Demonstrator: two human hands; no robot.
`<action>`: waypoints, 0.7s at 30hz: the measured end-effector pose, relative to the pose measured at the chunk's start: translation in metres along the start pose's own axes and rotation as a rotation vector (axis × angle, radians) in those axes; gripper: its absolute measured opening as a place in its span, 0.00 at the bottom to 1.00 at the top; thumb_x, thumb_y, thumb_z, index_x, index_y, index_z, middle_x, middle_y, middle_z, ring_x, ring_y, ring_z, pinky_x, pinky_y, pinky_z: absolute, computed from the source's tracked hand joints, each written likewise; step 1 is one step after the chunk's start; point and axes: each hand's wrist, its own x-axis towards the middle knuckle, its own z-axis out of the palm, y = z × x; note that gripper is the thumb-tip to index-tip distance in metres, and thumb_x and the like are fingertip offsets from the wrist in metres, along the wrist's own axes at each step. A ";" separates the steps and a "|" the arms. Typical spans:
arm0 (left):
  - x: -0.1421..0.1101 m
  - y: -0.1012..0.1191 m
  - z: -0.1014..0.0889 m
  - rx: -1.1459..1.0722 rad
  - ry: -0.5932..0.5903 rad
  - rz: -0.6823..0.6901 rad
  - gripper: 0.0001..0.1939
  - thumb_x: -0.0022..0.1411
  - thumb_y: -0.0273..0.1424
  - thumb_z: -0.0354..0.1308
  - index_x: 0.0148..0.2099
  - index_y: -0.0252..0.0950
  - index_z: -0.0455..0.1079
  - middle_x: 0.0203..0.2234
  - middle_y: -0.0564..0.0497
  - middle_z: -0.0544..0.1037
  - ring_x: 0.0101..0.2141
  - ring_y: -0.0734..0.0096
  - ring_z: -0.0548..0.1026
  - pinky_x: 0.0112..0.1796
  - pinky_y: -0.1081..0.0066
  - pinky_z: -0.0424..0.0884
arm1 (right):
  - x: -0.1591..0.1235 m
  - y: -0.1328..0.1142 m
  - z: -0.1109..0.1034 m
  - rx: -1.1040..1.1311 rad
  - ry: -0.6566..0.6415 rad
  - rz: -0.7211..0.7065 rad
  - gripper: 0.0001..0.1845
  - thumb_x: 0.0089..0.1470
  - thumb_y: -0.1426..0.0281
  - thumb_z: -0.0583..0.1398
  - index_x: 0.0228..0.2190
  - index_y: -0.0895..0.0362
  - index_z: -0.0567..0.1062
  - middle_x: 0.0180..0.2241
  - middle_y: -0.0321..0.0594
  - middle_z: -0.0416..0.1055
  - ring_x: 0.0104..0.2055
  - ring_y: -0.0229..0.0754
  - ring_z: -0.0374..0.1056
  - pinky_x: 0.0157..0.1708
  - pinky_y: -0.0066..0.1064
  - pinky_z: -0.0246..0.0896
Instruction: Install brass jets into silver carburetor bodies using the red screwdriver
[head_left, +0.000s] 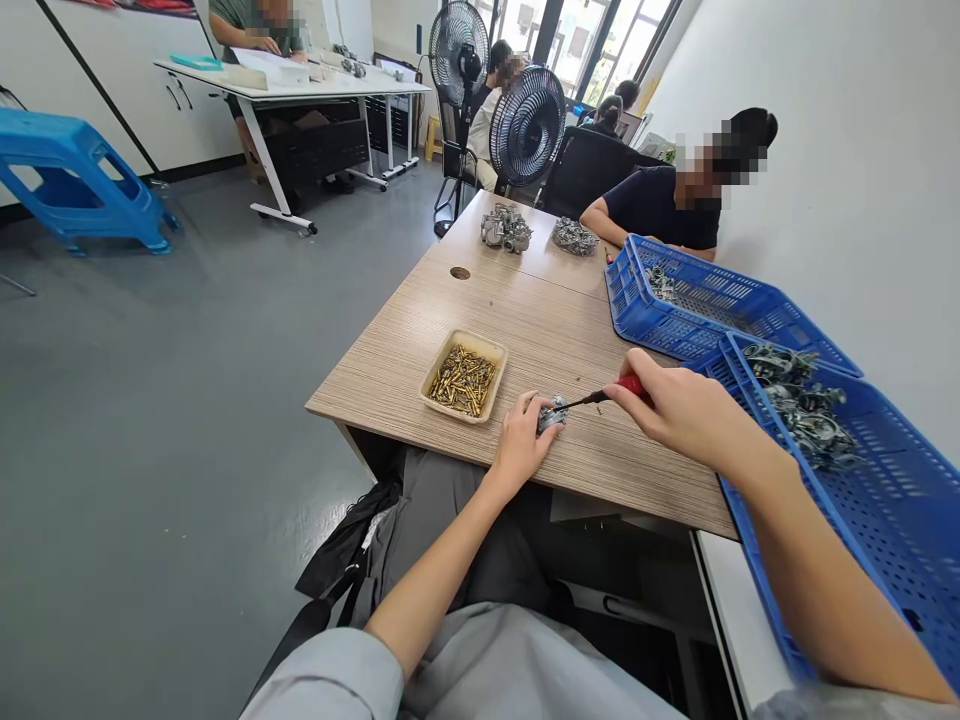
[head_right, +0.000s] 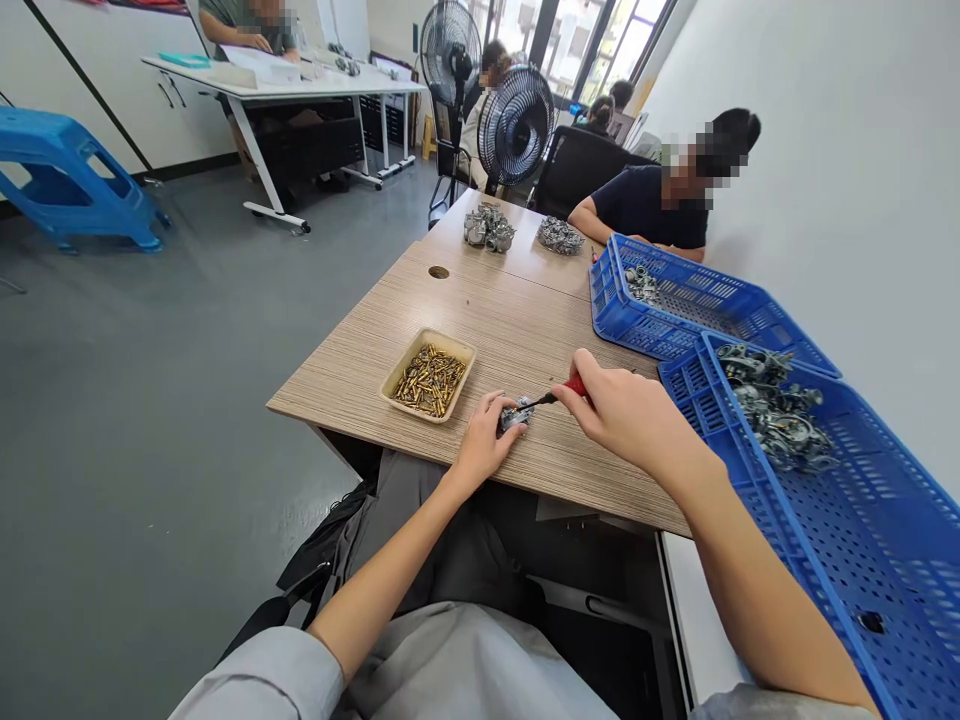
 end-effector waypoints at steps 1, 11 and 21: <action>0.000 0.000 0.000 0.000 -0.003 -0.002 0.15 0.73 0.34 0.65 0.59 0.43 0.71 0.65 0.40 0.71 0.70 0.50 0.69 0.68 0.48 0.69 | 0.000 0.001 -0.001 0.045 -0.030 -0.041 0.12 0.73 0.54 0.56 0.46 0.49 0.69 0.36 0.43 0.82 0.35 0.54 0.79 0.32 0.35 0.61; 0.001 -0.001 0.001 -0.006 -0.006 -0.003 0.16 0.73 0.35 0.65 0.59 0.43 0.71 0.64 0.41 0.72 0.70 0.50 0.69 0.69 0.48 0.68 | -0.003 -0.004 -0.006 0.064 -0.107 -0.063 0.13 0.73 0.54 0.55 0.47 0.49 0.69 0.36 0.44 0.82 0.34 0.54 0.79 0.33 0.37 0.64; 0.000 -0.003 0.001 -0.017 -0.005 0.003 0.16 0.72 0.34 0.65 0.60 0.43 0.70 0.64 0.41 0.72 0.70 0.51 0.69 0.69 0.48 0.68 | 0.003 -0.004 -0.010 0.018 -0.137 -0.016 0.17 0.76 0.51 0.51 0.47 0.49 0.67 0.39 0.44 0.82 0.37 0.54 0.80 0.34 0.37 0.65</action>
